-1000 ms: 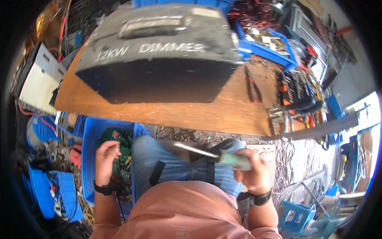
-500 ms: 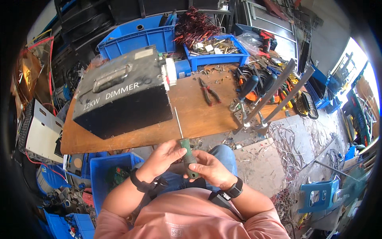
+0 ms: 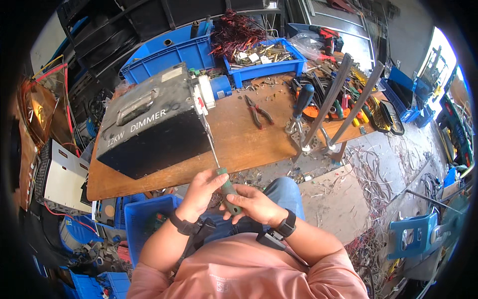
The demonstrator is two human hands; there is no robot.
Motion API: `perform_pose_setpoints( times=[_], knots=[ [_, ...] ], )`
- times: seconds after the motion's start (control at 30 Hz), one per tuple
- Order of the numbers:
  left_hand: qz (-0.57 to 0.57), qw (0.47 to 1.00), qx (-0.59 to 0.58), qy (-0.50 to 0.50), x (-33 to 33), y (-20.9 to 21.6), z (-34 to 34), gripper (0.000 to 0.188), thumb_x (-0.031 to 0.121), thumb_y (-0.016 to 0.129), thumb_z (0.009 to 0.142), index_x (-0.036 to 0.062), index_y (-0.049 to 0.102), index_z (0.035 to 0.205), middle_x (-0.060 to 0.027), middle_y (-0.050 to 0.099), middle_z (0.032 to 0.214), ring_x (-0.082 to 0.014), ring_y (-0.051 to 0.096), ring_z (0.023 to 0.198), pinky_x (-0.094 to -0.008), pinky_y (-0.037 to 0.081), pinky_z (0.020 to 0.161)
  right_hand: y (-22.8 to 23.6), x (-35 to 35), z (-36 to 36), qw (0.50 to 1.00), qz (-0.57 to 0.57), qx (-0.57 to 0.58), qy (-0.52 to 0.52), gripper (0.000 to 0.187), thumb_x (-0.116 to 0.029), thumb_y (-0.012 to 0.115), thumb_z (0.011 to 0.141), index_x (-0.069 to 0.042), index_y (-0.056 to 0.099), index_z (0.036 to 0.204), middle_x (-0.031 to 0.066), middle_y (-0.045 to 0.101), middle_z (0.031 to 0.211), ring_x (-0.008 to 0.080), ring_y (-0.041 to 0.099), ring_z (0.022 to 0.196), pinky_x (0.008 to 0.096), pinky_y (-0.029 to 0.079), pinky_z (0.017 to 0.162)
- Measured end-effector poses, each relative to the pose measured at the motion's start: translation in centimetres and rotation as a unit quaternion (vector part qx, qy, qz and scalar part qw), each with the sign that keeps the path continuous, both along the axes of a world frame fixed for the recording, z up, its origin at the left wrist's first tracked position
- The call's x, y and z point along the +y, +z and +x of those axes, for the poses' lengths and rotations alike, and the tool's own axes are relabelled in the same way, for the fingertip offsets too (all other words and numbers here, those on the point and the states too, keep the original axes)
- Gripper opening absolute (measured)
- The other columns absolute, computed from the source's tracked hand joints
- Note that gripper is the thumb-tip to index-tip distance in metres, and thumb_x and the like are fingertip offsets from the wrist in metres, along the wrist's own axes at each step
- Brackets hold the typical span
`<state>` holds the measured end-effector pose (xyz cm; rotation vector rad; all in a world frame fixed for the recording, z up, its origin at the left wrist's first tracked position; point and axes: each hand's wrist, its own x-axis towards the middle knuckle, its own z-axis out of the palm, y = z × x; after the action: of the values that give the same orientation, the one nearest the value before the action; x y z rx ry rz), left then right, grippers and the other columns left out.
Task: Disassembling a 12KW dimmer unit using a screwdriver in a workshop setting.
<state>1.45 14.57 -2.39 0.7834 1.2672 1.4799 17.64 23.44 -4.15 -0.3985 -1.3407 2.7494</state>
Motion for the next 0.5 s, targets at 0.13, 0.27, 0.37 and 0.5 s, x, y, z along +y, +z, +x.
perform_pose_setpoints(
  times=[0.13, 0.27, 0.37, 0.5],
  knots=[
    [-0.009, 1.000, -0.014, 0.021, 0.08, 0.29, -0.20, 0.019, 0.020, 0.064, 0.091, 0.0016, 0.061, 0.096, -0.0021, 0.061, 0.082, -0.0095, 0.057, 0.074, -0.0255, 0.047, 0.066, -0.22, 0.07, -0.40, 1.000, 0.003, 0.014, 0.000, 0.038, -0.027, 0.053, 0.097, -0.002, 0.047, 0.124, 0.0107, 0.061, 0.099, 0.0198, 0.065, 0.081, 0.0283, 0.057, 0.064],
    [-0.008, 1.000, 0.005, 0.016, 0.13, 0.02, -0.57, 0.018, 0.020, 0.064, 0.091, 0.0020, 0.061, 0.096, -0.0017, 0.062, 0.083, -0.0092, 0.057, 0.074, -0.0254, 0.047, 0.066, -0.44, 0.08, -0.67, 1.000, -0.005, 0.011, 0.005, 0.037, -0.027, 0.053, 0.097, -0.002, 0.047, 0.125, 0.0105, 0.061, 0.098, 0.0197, 0.065, 0.081, 0.0285, 0.057, 0.063],
    [-0.014, 1.000, -0.006, 0.020, 0.10, 0.06, -0.60, 0.018, 0.020, 0.063, 0.092, 0.0023, 0.061, 0.096, -0.0013, 0.061, 0.083, -0.0089, 0.056, 0.074, -0.0254, 0.047, 0.067, -0.47, 0.01, -0.78, 1.000, -0.007, 0.010, 0.002, 0.037, -0.027, 0.053, 0.097, -0.002, 0.047, 0.124, 0.0104, 0.061, 0.097, 0.0197, 0.065, 0.081, 0.0287, 0.057, 0.064],
    [-0.006, 1.000, 0.004, 0.016, 0.10, 0.10, -0.69, 0.017, 0.019, 0.063, 0.092, 0.0027, 0.061, 0.096, -0.0008, 0.061, 0.082, -0.0085, 0.056, 0.074, -0.0255, 0.047, 0.067, -0.58, -0.04, -0.86, 1.000, -0.012, 0.015, 0.000, 0.034, -0.027, 0.053, 0.097, -0.002, 0.048, 0.120, 0.0104, 0.061, 0.097, 0.0197, 0.065, 0.081, 0.0287, 0.057, 0.063]
  ],
)
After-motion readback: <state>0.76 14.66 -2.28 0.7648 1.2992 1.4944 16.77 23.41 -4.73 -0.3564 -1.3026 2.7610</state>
